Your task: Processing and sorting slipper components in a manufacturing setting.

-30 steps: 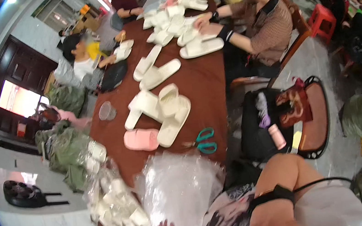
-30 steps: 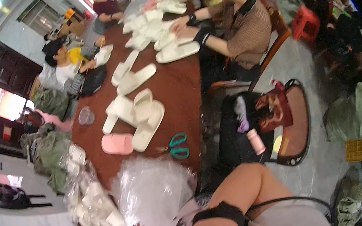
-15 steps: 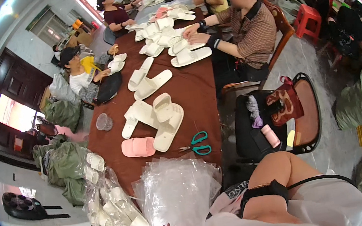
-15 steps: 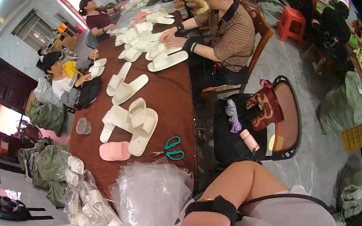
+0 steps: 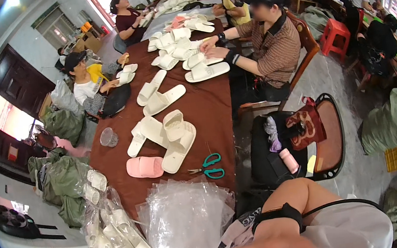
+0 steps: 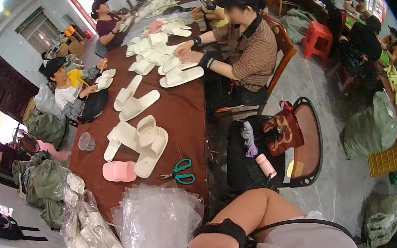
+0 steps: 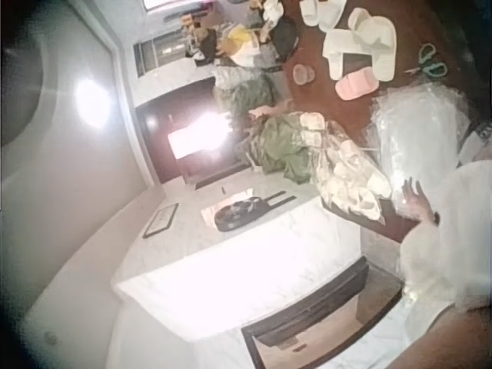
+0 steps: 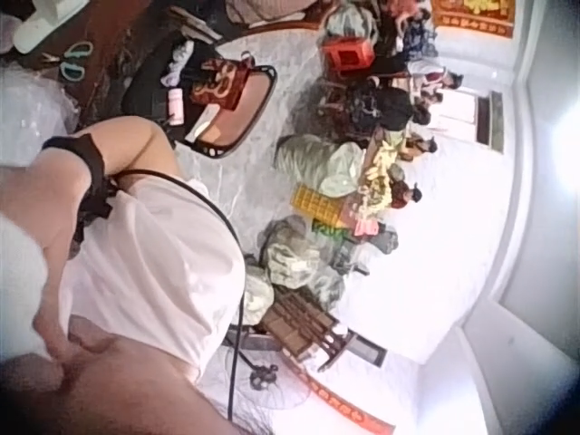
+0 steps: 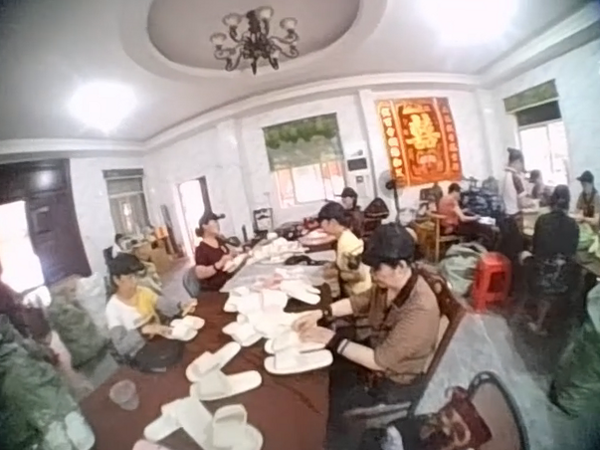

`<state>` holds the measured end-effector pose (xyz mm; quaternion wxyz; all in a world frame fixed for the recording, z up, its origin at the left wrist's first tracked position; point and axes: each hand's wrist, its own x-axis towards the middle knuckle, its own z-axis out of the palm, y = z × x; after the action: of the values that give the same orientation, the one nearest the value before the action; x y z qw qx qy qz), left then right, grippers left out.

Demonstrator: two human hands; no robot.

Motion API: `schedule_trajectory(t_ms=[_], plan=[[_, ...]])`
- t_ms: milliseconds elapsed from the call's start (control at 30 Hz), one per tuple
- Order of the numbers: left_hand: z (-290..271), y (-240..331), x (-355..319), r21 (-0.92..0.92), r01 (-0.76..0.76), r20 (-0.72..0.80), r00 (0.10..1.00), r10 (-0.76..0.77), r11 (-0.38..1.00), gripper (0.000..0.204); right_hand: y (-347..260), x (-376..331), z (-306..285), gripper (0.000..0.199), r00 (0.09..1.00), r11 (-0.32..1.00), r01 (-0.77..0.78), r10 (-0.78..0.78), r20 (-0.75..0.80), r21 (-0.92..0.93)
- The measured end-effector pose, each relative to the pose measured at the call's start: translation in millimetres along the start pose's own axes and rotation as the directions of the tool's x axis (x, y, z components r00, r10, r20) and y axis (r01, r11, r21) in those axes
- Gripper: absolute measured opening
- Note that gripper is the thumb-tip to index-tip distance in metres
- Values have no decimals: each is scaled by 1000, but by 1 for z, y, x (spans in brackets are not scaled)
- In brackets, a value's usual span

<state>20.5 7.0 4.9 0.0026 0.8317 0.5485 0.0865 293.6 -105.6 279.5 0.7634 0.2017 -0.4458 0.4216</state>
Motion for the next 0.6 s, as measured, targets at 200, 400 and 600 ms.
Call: schedule_trajectory(t_ms=[200,400,600], plan=[[14,2,13,-141,-64,-38,998,60,988,31,-9,20,5,34,997,995,-61,56,53,85],[42,13,-5,-250,-38,67,996,57,967,29,-58,104,-59,32,984,954,-175,158,85,244],[43,29,-5,-341,-67,132,984,118,938,28,52,70,-20,31,971,901,-223,173,163,373]])
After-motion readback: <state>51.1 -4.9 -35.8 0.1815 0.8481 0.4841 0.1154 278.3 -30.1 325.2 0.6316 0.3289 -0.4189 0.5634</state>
